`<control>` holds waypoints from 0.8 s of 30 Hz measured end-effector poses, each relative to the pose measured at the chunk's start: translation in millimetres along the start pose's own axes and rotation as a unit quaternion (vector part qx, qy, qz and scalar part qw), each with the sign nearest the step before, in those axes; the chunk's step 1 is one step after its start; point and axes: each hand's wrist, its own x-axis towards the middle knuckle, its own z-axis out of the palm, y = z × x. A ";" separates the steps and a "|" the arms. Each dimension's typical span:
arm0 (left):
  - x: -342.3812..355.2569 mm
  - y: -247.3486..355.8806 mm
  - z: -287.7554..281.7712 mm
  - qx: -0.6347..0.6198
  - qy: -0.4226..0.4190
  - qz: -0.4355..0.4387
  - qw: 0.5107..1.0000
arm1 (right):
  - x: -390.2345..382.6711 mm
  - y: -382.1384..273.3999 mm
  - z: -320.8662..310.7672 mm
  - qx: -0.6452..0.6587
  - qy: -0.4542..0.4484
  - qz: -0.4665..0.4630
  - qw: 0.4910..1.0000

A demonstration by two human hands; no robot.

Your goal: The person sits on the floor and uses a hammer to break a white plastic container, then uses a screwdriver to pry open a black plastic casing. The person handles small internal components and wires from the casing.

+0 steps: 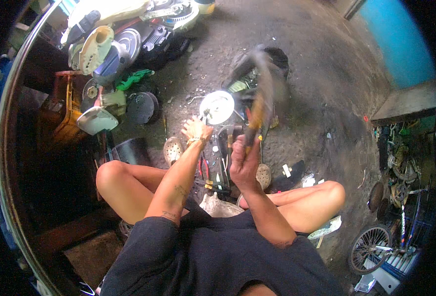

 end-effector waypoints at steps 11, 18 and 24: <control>-9.0 -21.3 11.1 -0.021 -0.082 -0.026 0.996 | -6.1 39.1 -2.4 -0.068 -0.109 0.163 0.978; -3.2 -2.6 -3.2 -0.054 -0.043 0.009 0.998 | -35.7 80.0 19.1 -0.127 -0.088 0.041 0.987; -15.4 -55.2 15.4 -0.039 -0.102 -0.014 0.994 | -62.3 104.5 27.4 -0.110 -0.147 0.180 0.967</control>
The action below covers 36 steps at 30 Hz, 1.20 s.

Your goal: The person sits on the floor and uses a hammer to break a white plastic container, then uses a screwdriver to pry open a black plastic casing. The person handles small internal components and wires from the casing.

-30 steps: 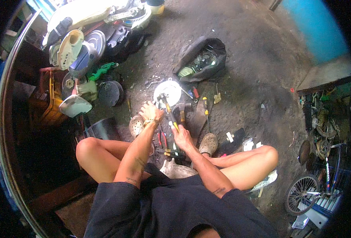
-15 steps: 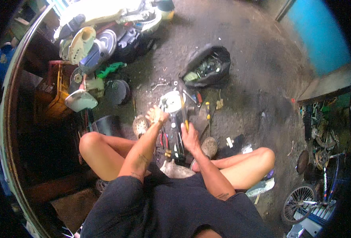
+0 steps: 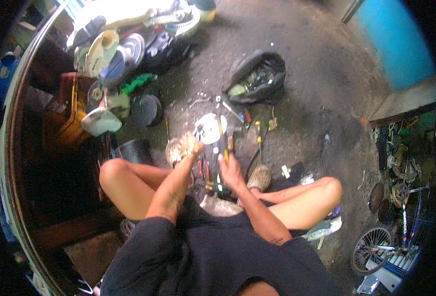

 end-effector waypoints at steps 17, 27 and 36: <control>3.0 5.1 -0.4 -0.003 -0.014 -0.018 1.000 | 9.0 -32.2 -22.2 0.062 -0.059 0.052 0.995; 40.0 36.2 -42.8 -0.084 -0.010 -0.012 0.996 | 27.1 -7.8 11.0 -0.050 -0.148 0.091 0.984; 96.1 64.5 -105.1 -0.116 0.003 0.014 0.993 | 57.2 21.2 24.8 -0.067 -0.101 0.072 0.990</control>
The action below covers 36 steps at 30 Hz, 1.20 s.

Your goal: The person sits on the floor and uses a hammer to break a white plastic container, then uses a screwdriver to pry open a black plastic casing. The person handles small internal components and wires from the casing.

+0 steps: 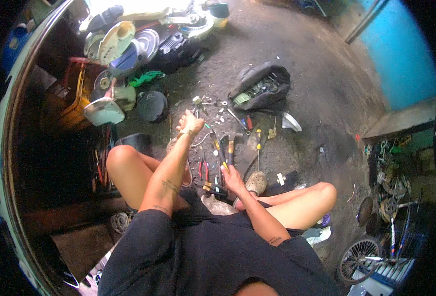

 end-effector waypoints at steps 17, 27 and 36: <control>32.3 -50.6 106.7 -0.209 -0.234 0.114 0.943 | 16.0 60.3 14.1 -0.106 -0.047 0.185 0.976; -3.9 196.0 82.2 0.338 -0.030 0.338 0.878 | 13.5 97.3 54.7 0.001 -0.091 0.248 0.965; 66.4 331.0 158.0 0.391 -0.071 0.190 0.898 | 23.9 69.7 6.4 0.101 -0.107 0.265 0.953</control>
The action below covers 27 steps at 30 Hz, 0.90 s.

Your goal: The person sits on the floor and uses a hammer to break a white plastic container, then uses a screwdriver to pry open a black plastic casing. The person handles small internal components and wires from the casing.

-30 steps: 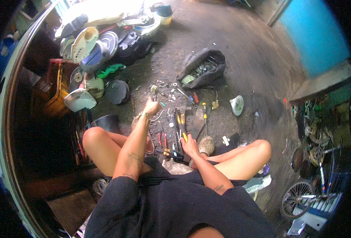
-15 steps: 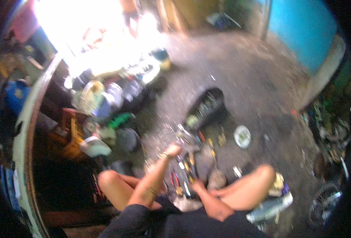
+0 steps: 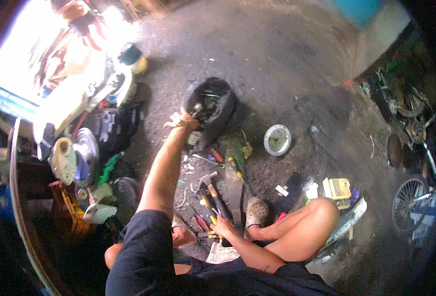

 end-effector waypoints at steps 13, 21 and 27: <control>25.2 -140.1 78.8 -0.258 -0.146 0.293 0.909 | 106.7 15.6 -193.5 0.119 0.548 -0.003 0.828; -137.7 -195.4 221.6 -0.446 -0.139 -0.035 0.883 | 107.8 45.1 -318.4 -0.261 0.464 -0.052 0.845; -221.4 -205.9 419.5 -0.428 -0.149 -0.251 0.855 | 99.9 44.8 -365.1 -0.351 0.475 -0.133 0.796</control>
